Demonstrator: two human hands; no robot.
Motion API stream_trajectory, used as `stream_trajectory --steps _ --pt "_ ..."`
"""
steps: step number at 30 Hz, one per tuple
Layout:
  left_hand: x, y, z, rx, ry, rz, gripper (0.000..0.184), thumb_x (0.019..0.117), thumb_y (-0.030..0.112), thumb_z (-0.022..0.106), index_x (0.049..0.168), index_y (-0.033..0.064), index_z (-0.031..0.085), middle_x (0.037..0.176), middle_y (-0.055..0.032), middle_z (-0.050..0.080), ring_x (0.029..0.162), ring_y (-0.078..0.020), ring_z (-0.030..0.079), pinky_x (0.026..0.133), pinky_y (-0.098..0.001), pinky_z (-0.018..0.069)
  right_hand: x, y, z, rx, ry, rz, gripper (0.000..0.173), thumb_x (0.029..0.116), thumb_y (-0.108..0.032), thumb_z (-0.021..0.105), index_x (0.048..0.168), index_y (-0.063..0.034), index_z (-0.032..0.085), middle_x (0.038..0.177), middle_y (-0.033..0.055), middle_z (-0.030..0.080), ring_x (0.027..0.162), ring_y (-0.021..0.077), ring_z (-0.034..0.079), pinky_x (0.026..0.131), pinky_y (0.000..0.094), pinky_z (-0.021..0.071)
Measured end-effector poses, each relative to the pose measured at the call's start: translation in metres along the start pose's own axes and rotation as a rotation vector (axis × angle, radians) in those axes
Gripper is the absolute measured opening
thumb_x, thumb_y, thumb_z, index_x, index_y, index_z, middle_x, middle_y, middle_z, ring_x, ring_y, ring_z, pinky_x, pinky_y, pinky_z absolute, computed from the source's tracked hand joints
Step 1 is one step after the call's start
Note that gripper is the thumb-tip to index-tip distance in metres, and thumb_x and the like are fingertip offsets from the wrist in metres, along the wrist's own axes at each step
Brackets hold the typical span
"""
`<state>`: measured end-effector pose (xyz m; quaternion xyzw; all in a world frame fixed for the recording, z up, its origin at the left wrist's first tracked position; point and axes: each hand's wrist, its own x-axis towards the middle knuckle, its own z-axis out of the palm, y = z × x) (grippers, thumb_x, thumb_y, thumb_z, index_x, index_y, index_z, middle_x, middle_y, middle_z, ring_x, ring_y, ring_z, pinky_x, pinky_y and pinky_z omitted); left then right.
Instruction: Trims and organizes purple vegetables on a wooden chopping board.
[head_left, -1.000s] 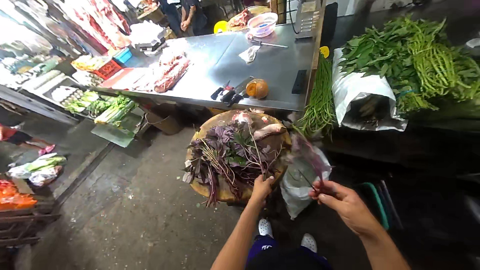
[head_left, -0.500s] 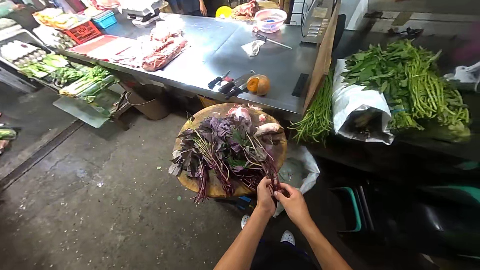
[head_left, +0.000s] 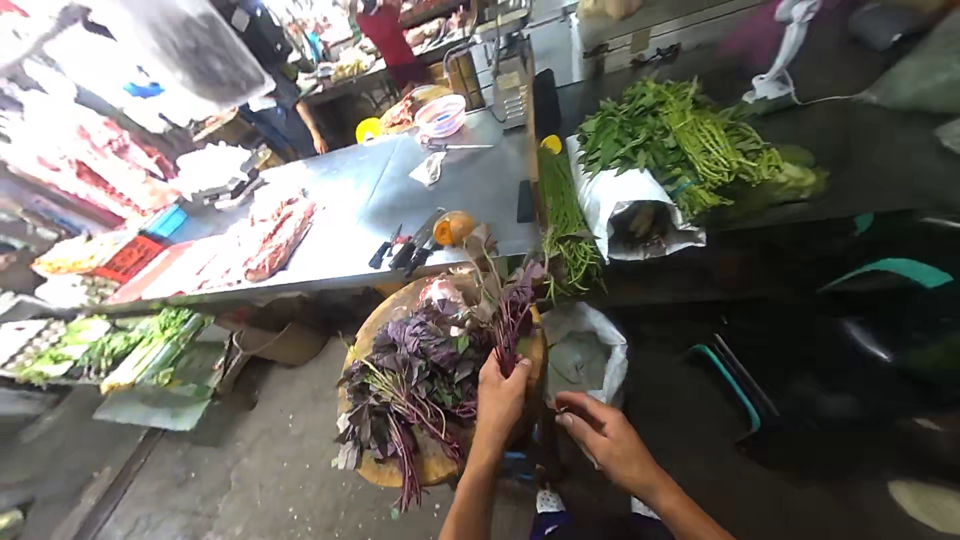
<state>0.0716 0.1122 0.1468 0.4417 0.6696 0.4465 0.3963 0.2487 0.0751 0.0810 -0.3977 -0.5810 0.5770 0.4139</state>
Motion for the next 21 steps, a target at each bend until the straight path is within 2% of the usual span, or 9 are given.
stream_trajectory --steps 2,5,7,9,11,13,15,18,21 --pt "-0.005 0.023 -0.011 0.28 -0.079 0.072 0.031 0.0918 0.021 0.068 0.116 0.0027 0.067 0.092 -0.0067 0.068 0.081 -0.0148 0.066 0.077 -0.0387 0.0562 0.005 -0.013 -0.016 0.191 0.031 0.081 0.041 0.102 -0.018 0.055 0.139 0.0005 0.057 0.126 0.0103 0.07 0.105 0.0187 0.071 0.092 0.036 0.0606" --pt "-0.017 0.049 -0.016 0.634 -0.181 0.213 0.028 0.0893 0.017 0.067 0.116 0.0077 0.068 0.089 -0.0057 0.07 0.08 -0.0163 0.068 0.075 -0.0418 0.0573 0.02 -0.027 -0.037 0.45 0.056 0.149 0.041 0.1038 -0.013 0.047 0.14 0.0036 0.053 0.126 0.0134 0.069 0.102 0.0227 0.072 0.087 0.0385 0.0605" --pt "-0.021 0.063 -0.017 0.875 -0.274 0.269 0.03 0.0867 0.017 0.068 0.116 0.0093 0.069 0.088 -0.0093 0.072 0.082 -0.025 0.07 0.075 -0.0509 0.0573 0.029 -0.028 -0.051 0.504 0.038 0.168 0.034 0.1056 -0.012 0.044 0.131 0.0059 0.056 0.117 0.0152 0.071 0.094 0.0226 0.073 0.082 0.0386 0.061" --pt "-0.02 0.083 -0.012 1.079 -0.379 0.217 0.029 0.0887 0.018 0.067 0.116 0.0069 0.068 0.093 -0.0161 0.071 0.091 -0.0356 0.07 0.08 -0.0598 0.0547 0.028 -0.026 -0.071 0.178 -0.127 0.223 0.035 0.1074 -0.018 0.044 0.125 0.0042 0.064 0.11 0.0118 0.073 0.088 0.0173 0.071 0.081 0.0355 0.0594" --pt "-0.013 0.1 -0.008 1.205 -0.497 0.168 0.026 0.0916 0.022 0.066 0.11 0.0042 0.068 0.095 -0.0184 0.07 0.094 -0.0385 0.069 0.082 -0.0614 0.053 0.012 -0.032 -0.084 -0.209 -0.428 0.233 0.036 0.1086 -0.024 0.045 0.125 0.0 0.067 0.109 0.0158 0.071 0.094 0.0244 0.07 0.09 0.0454 0.0554" --pt "-0.007 0.11 -0.005 1.3 -0.624 0.2 0.023 0.0924 0.025 0.065 0.1 0.0041 0.068 0.09 -0.0172 0.069 0.09 -0.0374 0.068 0.077 -0.0602 0.0524 -0.018 -0.049 -0.087 -0.342 -0.572 -0.043 0.032 0.1064 -0.021 0.052 0.125 -0.0022 0.07 0.108 0.0151 0.074 0.099 0.025 0.072 0.095 0.0472 0.0558" --pt "-0.007 0.12 0.006 1.405 -0.761 0.24 0.022 0.0926 0.025 0.065 0.096 0.0035 0.068 0.089 -0.018 0.069 0.089 -0.0391 0.068 0.074 -0.0621 0.0524 -0.041 -0.07 -0.086 -0.221 -0.406 -0.455 0.027 0.1011 -0.018 0.06 0.121 -0.0041 0.071 0.109 0.0085 0.074 0.101 0.0143 0.071 0.094 0.0344 0.0585" --pt "-0.023 0.131 0.027 1.518 -0.96 0.299 0.018 0.092 0.019 0.066 0.094 0.001 0.065 0.089 -0.0206 0.067 0.089 -0.043 0.068 0.071 -0.0641 0.0517 -0.029 -0.097 -0.083 -0.244 -0.229 -0.604 0.069 0.0896 -0.027 0.076 0.147 0.0012 0.049 0.143 0.0149 0.059 0.134 0.0211 0.055 0.115 0.0391 0.0452" --pt "-0.042 0.141 0.046 1.567 -1.093 0.443 0.015 0.088 0.014 0.07 0.091 0.001 0.063 0.089 -0.02 0.065 0.086 -0.0421 0.067 0.066 -0.0619 0.0516 0.005 -0.081 -0.079 -0.206 -0.485 -0.273 0.108 0.0771 -0.031 0.089 0.16 -0.0022 0.026 0.149 0.0124 0.053 0.136 0.0144 0.052 0.116 0.0342 0.0419"
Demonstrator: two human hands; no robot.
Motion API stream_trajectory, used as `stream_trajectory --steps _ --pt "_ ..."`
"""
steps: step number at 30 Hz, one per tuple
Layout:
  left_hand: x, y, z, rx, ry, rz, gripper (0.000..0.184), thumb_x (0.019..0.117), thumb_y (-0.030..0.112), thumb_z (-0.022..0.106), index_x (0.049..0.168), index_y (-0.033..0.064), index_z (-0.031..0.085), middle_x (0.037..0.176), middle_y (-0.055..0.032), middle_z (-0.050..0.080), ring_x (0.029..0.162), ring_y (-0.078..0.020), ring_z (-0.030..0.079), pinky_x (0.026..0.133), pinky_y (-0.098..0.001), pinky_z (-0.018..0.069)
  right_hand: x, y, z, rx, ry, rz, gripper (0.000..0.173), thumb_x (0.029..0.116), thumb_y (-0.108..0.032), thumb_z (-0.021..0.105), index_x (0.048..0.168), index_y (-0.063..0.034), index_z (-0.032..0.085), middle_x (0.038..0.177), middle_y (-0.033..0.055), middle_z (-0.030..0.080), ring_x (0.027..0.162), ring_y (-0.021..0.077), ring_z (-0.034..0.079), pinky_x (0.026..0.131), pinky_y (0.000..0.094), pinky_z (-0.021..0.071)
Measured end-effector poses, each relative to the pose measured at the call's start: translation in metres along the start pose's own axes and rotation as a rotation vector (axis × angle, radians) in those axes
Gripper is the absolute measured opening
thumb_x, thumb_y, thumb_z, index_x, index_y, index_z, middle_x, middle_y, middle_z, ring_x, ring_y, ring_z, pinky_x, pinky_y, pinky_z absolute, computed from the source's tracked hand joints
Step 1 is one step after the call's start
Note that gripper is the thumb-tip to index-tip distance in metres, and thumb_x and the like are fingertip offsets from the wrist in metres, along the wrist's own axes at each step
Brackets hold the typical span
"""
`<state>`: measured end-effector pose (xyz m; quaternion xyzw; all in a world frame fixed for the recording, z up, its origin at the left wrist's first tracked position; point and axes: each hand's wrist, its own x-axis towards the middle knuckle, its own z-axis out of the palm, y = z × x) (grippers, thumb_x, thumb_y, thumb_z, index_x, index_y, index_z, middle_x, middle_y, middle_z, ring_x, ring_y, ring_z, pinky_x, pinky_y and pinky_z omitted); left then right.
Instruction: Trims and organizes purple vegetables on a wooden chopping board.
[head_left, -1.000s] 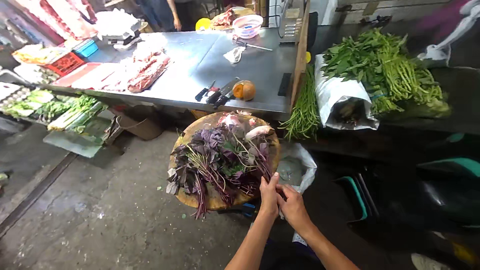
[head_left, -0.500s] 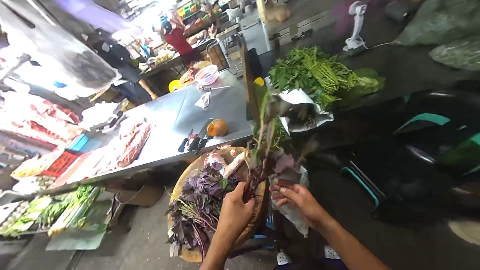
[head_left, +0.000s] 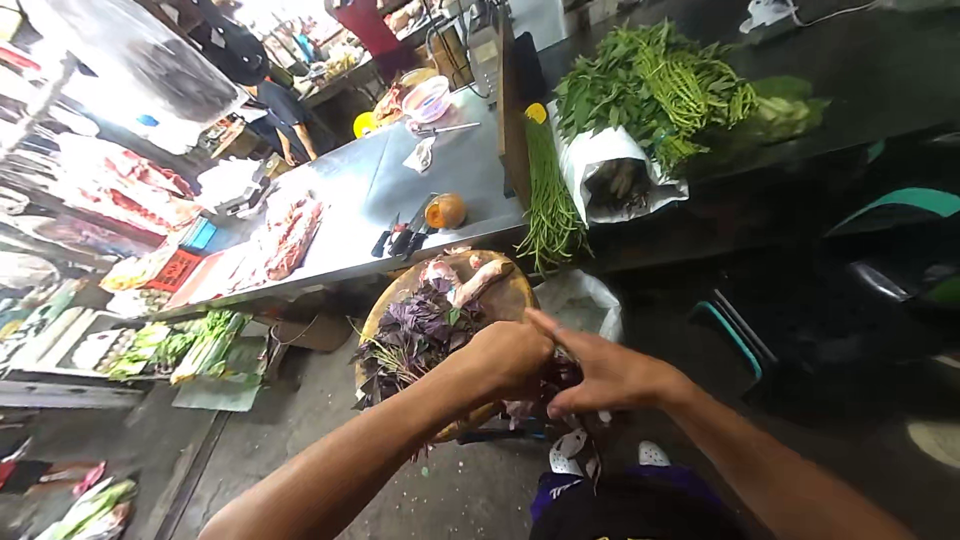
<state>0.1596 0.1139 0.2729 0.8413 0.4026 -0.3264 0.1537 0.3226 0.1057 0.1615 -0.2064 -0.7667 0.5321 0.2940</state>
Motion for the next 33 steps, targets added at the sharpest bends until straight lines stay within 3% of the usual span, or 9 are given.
stream_trajectory --steps 4,6,10,13,17,20,22,26,33 --pt "-0.005 0.015 -0.002 0.174 0.177 0.158 0.012 0.0919 0.016 0.067 0.089 0.0044 0.066 0.073 -0.0137 0.065 0.072 -0.0353 0.067 0.062 -0.0543 0.0498 -0.007 0.024 0.008 0.365 -0.122 0.153 0.043 0.0811 -0.019 0.082 0.118 -0.0075 0.063 0.091 -0.0034 0.069 0.083 0.0019 0.065 0.079 0.0243 0.0557" --pt "-0.001 0.006 0.008 0.244 0.414 0.172 0.007 0.0939 0.01 0.062 0.094 0.0042 0.066 0.079 -0.0132 0.066 0.08 -0.0339 0.068 0.08 -0.0556 0.0503 -0.019 0.027 0.008 0.348 -0.062 0.226 0.025 0.0888 -0.024 0.074 0.108 -0.0101 0.065 0.078 -0.006 0.063 0.069 0.0012 0.059 0.067 0.0229 0.0519" --pt "0.006 -0.029 0.032 -0.037 0.978 -0.113 0.036 0.0965 0.016 0.064 0.131 0.0076 0.065 0.123 -0.0164 0.067 0.12 -0.0347 0.062 0.106 -0.0552 0.0464 -0.03 0.038 0.008 0.203 0.126 0.343 0.038 0.0977 -0.028 0.062 0.132 -0.0113 0.062 0.079 -0.0011 0.058 0.063 0.0066 0.051 0.061 0.0265 0.0471" --pt "0.023 -0.02 0.072 -0.723 1.235 -0.261 0.04 0.0978 0.019 0.063 0.132 -0.0035 0.061 0.127 -0.0179 0.066 0.117 -0.0244 0.064 0.102 -0.0418 0.0532 -0.032 0.047 0.008 0.124 0.239 0.381 0.04 0.0993 -0.03 0.06 0.134 -0.0102 0.06 0.087 0.0045 0.063 0.071 0.0119 0.058 0.069 0.0333 0.0518" --pt "0.069 0.04 0.095 -1.529 1.039 -0.226 0.049 0.0984 0.028 0.06 0.136 -0.0033 0.056 0.122 -0.0144 0.067 0.107 -0.0191 0.067 0.094 -0.0386 0.0561 -0.03 0.048 0.019 -0.183 0.35 0.346 0.041 0.0997 -0.021 0.058 0.135 -0.0001 0.059 0.113 0.0164 0.07 0.105 0.0278 0.068 0.097 0.0492 0.0529" --pt "0.101 0.062 0.09 -1.769 1.149 -0.269 0.024 0.1014 0.02 0.061 0.11 -0.0004 0.07 0.091 -0.0072 0.075 0.083 -0.0124 0.07 0.078 -0.031 0.0577 -0.029 0.061 0.047 -0.528 0.468 0.186 0.027 0.0914 -0.011 0.064 0.112 0.0061 0.07 0.106 0.0203 0.073 0.105 0.0363 0.071 0.098 0.0535 0.0537" --pt "0.108 0.061 0.09 -1.841 1.243 -0.209 0.027 0.1069 0.014 0.051 0.098 -0.0033 0.07 0.077 -0.0085 0.072 0.07 -0.0138 0.069 0.069 -0.0292 0.0585 -0.031 0.062 0.049 -0.632 0.459 0.163 0.028 0.0883 -0.012 0.066 0.109 0.0059 0.069 0.103 0.0211 0.073 0.104 0.0388 0.07 0.097 0.0555 0.0536" --pt "0.099 0.052 0.101 -1.827 1.248 0.017 0.02 0.1045 0.007 0.052 0.097 -0.0036 0.067 0.073 -0.0065 0.072 0.058 -0.0069 0.064 0.056 -0.0212 0.0538 -0.054 0.023 0.005 -0.487 0.145 0.321 0.051 0.0932 -0.024 0.07 0.136 0.0033 0.06 0.14 0.0232 0.059 0.136 0.0395 0.052 0.116 0.0576 0.0376" --pt "0.086 0.047 0.106 -1.434 1.065 0.1 0.011 0.098 0.011 0.065 0.094 0.0033 0.072 0.072 0.0042 0.064 0.061 -0.0007 0.058 0.058 -0.0193 0.0509 -0.041 -0.047 -0.081 -0.341 0.412 0.02 0.086 0.0989 -0.072 0.038 0.159 -0.0099 0.037 0.16 0.0095 0.042 0.148 0.019 0.039 0.12 0.0443 0.037"
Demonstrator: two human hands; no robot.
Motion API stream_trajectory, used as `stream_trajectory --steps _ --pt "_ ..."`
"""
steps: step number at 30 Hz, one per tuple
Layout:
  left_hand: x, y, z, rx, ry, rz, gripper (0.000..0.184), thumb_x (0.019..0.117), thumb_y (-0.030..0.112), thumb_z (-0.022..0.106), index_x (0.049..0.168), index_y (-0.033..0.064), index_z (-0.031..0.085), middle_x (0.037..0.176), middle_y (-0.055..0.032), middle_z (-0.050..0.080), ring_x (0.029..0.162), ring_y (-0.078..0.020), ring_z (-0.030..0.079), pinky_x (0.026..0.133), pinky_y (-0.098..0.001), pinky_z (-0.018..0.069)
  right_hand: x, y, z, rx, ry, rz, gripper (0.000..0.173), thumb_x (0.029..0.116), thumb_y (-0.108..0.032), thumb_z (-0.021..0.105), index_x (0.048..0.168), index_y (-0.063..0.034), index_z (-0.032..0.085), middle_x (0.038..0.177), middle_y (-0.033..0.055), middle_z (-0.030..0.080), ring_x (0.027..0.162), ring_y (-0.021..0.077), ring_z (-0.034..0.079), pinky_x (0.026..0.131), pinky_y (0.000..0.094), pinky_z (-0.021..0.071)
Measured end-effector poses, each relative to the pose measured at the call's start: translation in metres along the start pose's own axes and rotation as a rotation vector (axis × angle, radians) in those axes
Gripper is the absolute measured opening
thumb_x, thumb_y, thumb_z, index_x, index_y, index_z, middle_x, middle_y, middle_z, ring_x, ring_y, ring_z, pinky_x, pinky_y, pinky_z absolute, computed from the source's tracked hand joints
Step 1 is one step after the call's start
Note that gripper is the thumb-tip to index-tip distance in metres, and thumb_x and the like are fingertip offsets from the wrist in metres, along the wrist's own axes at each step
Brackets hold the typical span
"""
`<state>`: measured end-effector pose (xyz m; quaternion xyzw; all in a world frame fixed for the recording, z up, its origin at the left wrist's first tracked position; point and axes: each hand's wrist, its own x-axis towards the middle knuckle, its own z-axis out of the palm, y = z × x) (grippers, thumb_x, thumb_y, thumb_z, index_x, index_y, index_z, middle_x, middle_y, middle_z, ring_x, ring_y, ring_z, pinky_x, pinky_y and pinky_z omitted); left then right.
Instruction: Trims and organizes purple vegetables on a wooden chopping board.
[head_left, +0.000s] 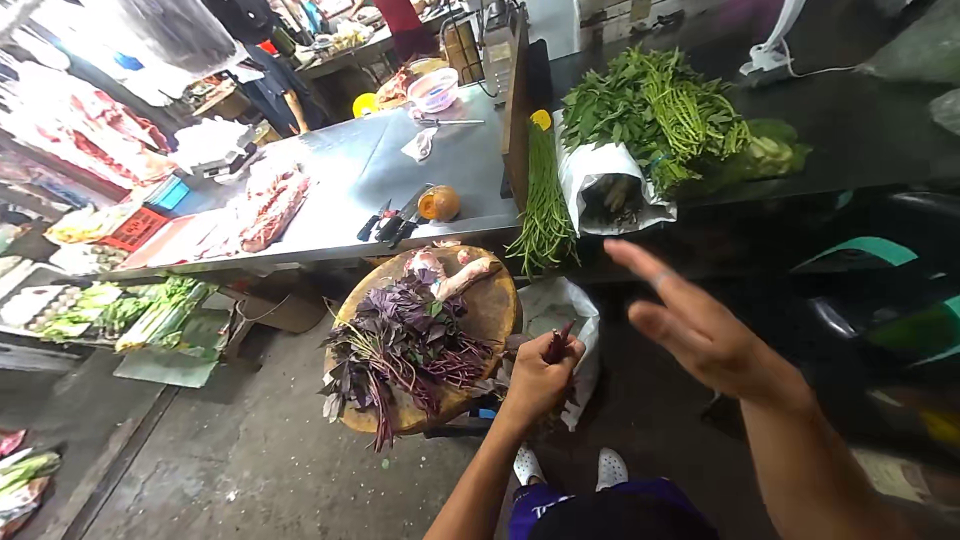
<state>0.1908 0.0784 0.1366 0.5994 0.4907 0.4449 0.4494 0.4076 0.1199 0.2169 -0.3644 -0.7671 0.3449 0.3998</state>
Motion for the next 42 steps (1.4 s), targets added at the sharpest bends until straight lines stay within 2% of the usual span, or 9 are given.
stream_trajectory --steps 6,10,12,15,23,27,30,36,42 --pt "-0.009 0.024 0.002 0.231 -0.196 -0.257 0.009 0.0896 0.006 0.064 0.095 0.0064 0.07 0.082 0.004 0.066 0.077 -0.0003 0.061 0.075 -0.0245 0.0527 0.033 0.011 0.046 0.01 -0.644 0.091 0.095 0.0995 -0.071 0.035 0.164 -0.0046 0.017 0.169 0.0188 0.021 0.157 0.0338 0.017 0.127 0.0576 0.0118" --pt "-0.015 0.0 0.002 0.143 -0.265 -0.227 0.014 0.0974 0.016 0.061 0.096 0.0091 0.072 0.077 0.006 0.064 0.069 -0.0001 0.057 0.065 -0.022 0.0482 0.032 0.022 0.022 0.211 -0.528 0.109 0.093 0.0987 -0.073 0.031 0.165 -0.0083 0.018 0.168 0.0099 0.029 0.153 0.0157 0.029 0.126 0.0387 0.0263" --pt "-0.019 -0.003 0.001 0.072 -0.284 -0.2 0.013 0.0978 0.013 0.061 0.098 0.0079 0.073 0.078 0.0066 0.065 0.068 0.0022 0.057 0.064 -0.0183 0.048 0.025 0.037 0.021 0.266 -0.521 0.081 0.067 0.1082 -0.049 0.037 0.159 -0.0058 0.034 0.155 0.0111 0.049 0.141 0.0154 0.048 0.119 0.0366 0.0384" --pt "-0.021 -0.003 -0.002 0.05 -0.324 -0.2 0.011 0.0966 0.012 0.064 0.099 0.0067 0.073 0.081 0.0057 0.067 0.072 0.0023 0.06 0.068 -0.019 0.0504 0.014 0.054 0.023 0.281 -0.575 0.002 0.033 0.1076 -0.013 0.044 0.129 -0.0025 0.067 0.112 0.006 0.073 0.101 0.0094 0.07 0.094 0.0301 0.0573" --pt "-0.018 0.002 -0.006 0.163 -0.495 -0.13 0.01 0.0823 0.006 0.072 0.091 0.002 0.07 0.079 -0.0003 0.067 0.074 -0.0024 0.063 0.069 -0.0252 0.0527 0.002 0.06 0.036 0.192 -0.648 -0.346 0.026 0.0966 -0.001 0.06 0.112 -0.0093 0.079 0.095 0.0086 0.07 0.09 0.0125 0.064 0.084 0.0259 0.0531" --pt "-0.017 0.007 -0.012 0.192 -0.517 -0.06 0.04 0.081 0.004 0.076 0.12 -0.0005 0.065 0.105 -0.0098 0.071 0.098 -0.0121 0.067 0.089 -0.0343 0.0553 0.006 0.059 0.039 0.171 -0.651 -0.425 0.02 0.099 -0.006 0.061 0.109 -0.0076 0.078 0.096 0.0089 0.072 0.09 0.0121 0.067 0.083 0.0252 0.0546" --pt "-0.016 0.008 -0.02 0.16 -0.538 -0.042 0.068 0.0791 0.004 0.079 0.142 0.0009 0.053 0.124 -0.0119 0.068 0.113 -0.0131 0.064 0.1 -0.0349 0.0524 0.01 0.049 0.045 0.209 -0.695 -0.452 0.021 0.1006 -0.002 0.059 0.111 -0.0046 0.077 0.114 0.0089 0.075 0.11 0.0129 0.07 0.099 0.028 0.0559" --pt "-0.021 0.01 -0.04 -0.006 -0.5 0.05 0.063 0.0764 -0.003 0.075 0.137 -0.0043 0.056 0.126 -0.011 0.066 0.114 -0.0072 0.062 0.101 -0.0271 0.0504 0.018 0.035 0.06 0.205 -0.613 -0.538 0.014 0.0976 0.002 0.06 0.101 0.0006 0.074 0.108 0.0117 0.075 0.108 0.0142 0.071 0.099 0.0273 0.0557" --pt "-0.024 0.006 -0.044 -0.01 -0.474 0.057 0.042 0.0787 -0.002 0.071 0.12 -0.0034 0.065 0.108 -0.0057 0.069 0.099 -0.0016 0.063 0.089 -0.0222 0.0524 0.02 0.033 0.058 0.241 -0.524 -0.552 0.013 0.0988 -0.005 0.063 0.105 0.0002 0.073 0.103 0.0105 0.075 0.101 0.0108 0.071 0.094 0.0234 0.0565"
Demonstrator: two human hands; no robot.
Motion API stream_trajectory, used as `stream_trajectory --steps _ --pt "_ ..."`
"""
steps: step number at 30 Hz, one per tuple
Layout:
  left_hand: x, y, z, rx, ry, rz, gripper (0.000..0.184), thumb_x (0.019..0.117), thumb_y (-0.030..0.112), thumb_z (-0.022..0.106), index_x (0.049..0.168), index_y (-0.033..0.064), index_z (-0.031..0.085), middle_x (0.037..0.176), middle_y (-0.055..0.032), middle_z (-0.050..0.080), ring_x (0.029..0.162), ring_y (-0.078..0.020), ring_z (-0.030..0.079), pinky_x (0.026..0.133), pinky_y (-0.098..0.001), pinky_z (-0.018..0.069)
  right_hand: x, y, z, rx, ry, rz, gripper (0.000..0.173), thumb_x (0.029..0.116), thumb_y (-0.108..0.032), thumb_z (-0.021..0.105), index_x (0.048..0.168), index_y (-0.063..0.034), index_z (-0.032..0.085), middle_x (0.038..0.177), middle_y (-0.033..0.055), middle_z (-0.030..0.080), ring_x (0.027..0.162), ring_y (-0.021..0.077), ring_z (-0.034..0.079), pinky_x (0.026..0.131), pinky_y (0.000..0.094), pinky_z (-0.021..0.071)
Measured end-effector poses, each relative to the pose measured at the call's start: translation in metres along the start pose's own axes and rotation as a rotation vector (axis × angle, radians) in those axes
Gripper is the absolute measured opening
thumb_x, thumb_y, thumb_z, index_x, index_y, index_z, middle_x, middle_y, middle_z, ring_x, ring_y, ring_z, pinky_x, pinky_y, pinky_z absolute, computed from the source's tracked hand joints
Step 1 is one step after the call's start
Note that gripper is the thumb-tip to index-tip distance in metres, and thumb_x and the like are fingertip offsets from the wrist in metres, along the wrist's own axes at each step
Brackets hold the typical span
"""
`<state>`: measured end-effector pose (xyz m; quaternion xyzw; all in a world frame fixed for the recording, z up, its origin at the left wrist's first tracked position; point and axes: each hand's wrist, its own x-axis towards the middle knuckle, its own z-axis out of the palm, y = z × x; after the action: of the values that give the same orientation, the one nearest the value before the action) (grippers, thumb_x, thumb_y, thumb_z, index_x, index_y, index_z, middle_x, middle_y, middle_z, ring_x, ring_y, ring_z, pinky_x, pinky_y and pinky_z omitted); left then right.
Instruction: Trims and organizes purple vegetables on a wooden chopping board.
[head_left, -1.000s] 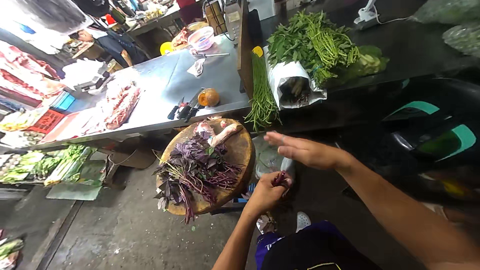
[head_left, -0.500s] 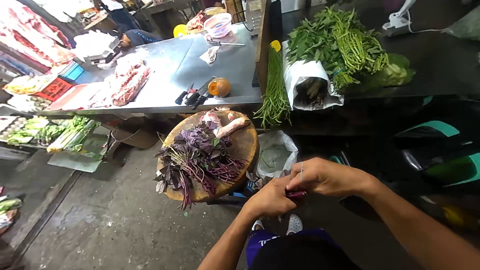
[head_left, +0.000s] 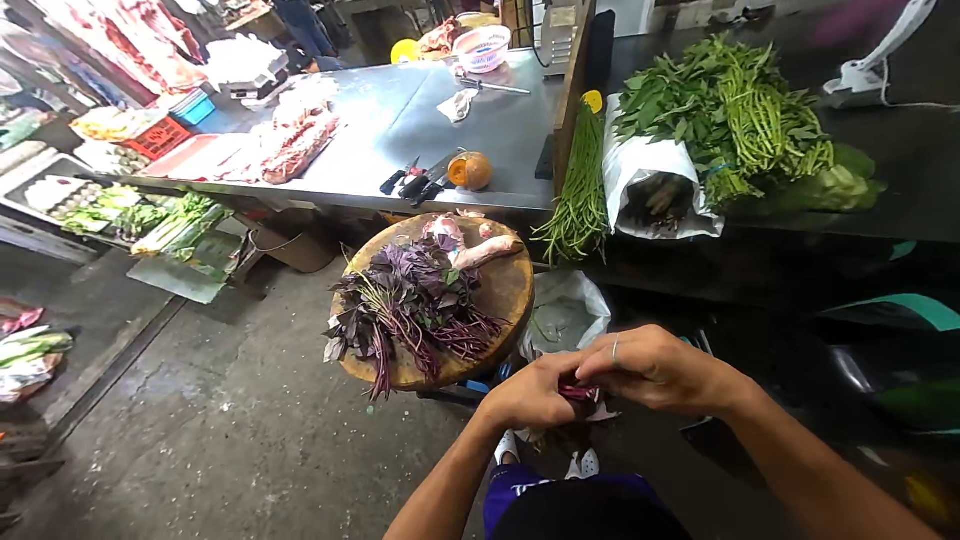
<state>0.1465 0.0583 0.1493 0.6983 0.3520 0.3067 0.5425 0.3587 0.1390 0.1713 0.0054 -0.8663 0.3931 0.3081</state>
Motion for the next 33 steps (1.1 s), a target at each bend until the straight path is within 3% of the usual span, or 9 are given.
stream_trajectory --steps 4,9,13,15,20,23,26,28,33 --pt "0.003 -0.002 0.002 0.044 -0.055 -0.003 0.028 0.0775 0.0 0.071 0.105 -0.0035 0.068 0.094 -0.0047 0.068 0.087 -0.0021 0.062 0.079 -0.0217 0.0517 0.0 -0.006 -0.003 -0.003 -0.071 -0.011 0.013 0.0978 -0.004 0.064 0.104 -0.0008 0.074 0.102 0.0105 0.074 0.097 0.0106 0.07 0.09 0.0221 0.0564" --pt "0.008 0.002 -0.003 -0.078 -0.102 0.003 0.025 0.0831 0.004 0.067 0.107 0.0001 0.069 0.092 0.003 0.069 0.082 0.0032 0.063 0.075 -0.018 0.0535 -0.001 -0.008 -0.011 -0.014 -0.037 0.002 0.012 0.0949 -0.002 0.063 0.101 0.0013 0.073 0.099 0.0115 0.074 0.096 0.0114 0.071 0.09 0.0244 0.0572" --pt "0.014 0.002 -0.005 -0.121 -0.05 -0.2 0.007 0.0871 0.004 0.061 0.086 0.0086 0.066 0.07 0.0083 0.063 0.06 0.0011 0.058 0.056 -0.0202 0.0491 -0.002 -0.006 -0.012 0.004 -0.07 0.209 0.031 0.0949 -0.011 0.066 0.124 -0.0006 0.068 0.11 0.0104 0.072 0.101 0.0091 0.069 0.092 0.0252 0.0568" --pt "0.018 0.001 0.0 -0.167 0.017 -0.288 0.007 0.0928 0.01 0.06 0.088 0.0103 0.065 0.066 0.0085 0.062 0.054 -0.0001 0.056 0.052 -0.0198 0.0483 -0.001 -0.002 -0.007 -0.042 -0.072 0.278 0.033 0.0959 -0.021 0.069 0.125 -0.0042 0.069 0.11 0.0081 0.072 0.101 0.0092 0.068 0.092 0.0265 0.0559" --pt "0.017 -0.012 0.015 -0.1 0.364 -0.228 0.012 0.0863 0.007 0.071 0.099 0.0081 0.072 0.077 0.0041 0.07 0.064 -0.0035 0.064 0.06 -0.0239 0.0557 -0.001 0.012 0.004 -0.11 0.155 0.311 0.012 0.0935 -0.018 0.07 0.094 -0.0074 0.076 0.085 -0.0004 0.072 0.077 0.0033 0.067 0.072 0.0222 0.0575" --pt "0.015 -0.032 0.023 0.144 0.544 -0.106 0.026 0.0863 0.007 0.076 0.111 0.0033 0.068 0.086 -0.0015 0.07 0.072 -0.0082 0.066 0.067 -0.0285 0.0589 0.0 0.014 0.006 -0.017 0.269 0.395 0.01 0.0955 -0.016 0.07 0.094 -0.0077 0.075 0.079 -0.001 0.071 0.067 0.003 0.065 0.063 0.0218 0.0568" --pt "0.018 -0.041 0.023 0.104 0.645 -0.249 0.004 0.0883 0.004 0.068 0.092 0.0052 0.069 0.072 0.0007 0.067 0.063 -0.008 0.065 0.061 -0.029 0.058 0.009 0.019 0.024 0.02 0.36 0.485 0.009 0.0955 -0.016 0.07 0.097 -0.0076 0.074 0.087 0.0022 0.071 0.076 0.0088 0.068 0.071 0.0288 0.0594" --pt "0.022 -0.048 0.021 0.056 0.668 -0.239 0.008 0.085 -0.002 0.063 0.084 0.0061 0.066 0.066 0.0019 0.065 0.058 -0.0075 0.063 0.058 -0.0292 0.0567 0.018 0.026 0.039 0.175 0.438 0.571 0.021 0.0992 -0.017 0.065 0.114 -0.0039 0.069 0.103 0.0081 0.068 0.091 0.0161 0.066 0.082 0.0364 0.0577" --pt "0.031 -0.048 0.039 0.103 0.699 -0.231 0.011 0.08 0.0 0.07 0.089 0.0052 0.068 0.075 0.0054 0.068 0.072 0.0006 0.065 0.072 -0.0223 0.0574 0.051 0.03 0.074 0.481 0.919 0.722 0.024 0.1047 -0.03 0.059 0.114 -0.0125 0.071 0.077 0.0048 0.063 0.054 0.0117 0.049 0.049 0.0285 0.0425"
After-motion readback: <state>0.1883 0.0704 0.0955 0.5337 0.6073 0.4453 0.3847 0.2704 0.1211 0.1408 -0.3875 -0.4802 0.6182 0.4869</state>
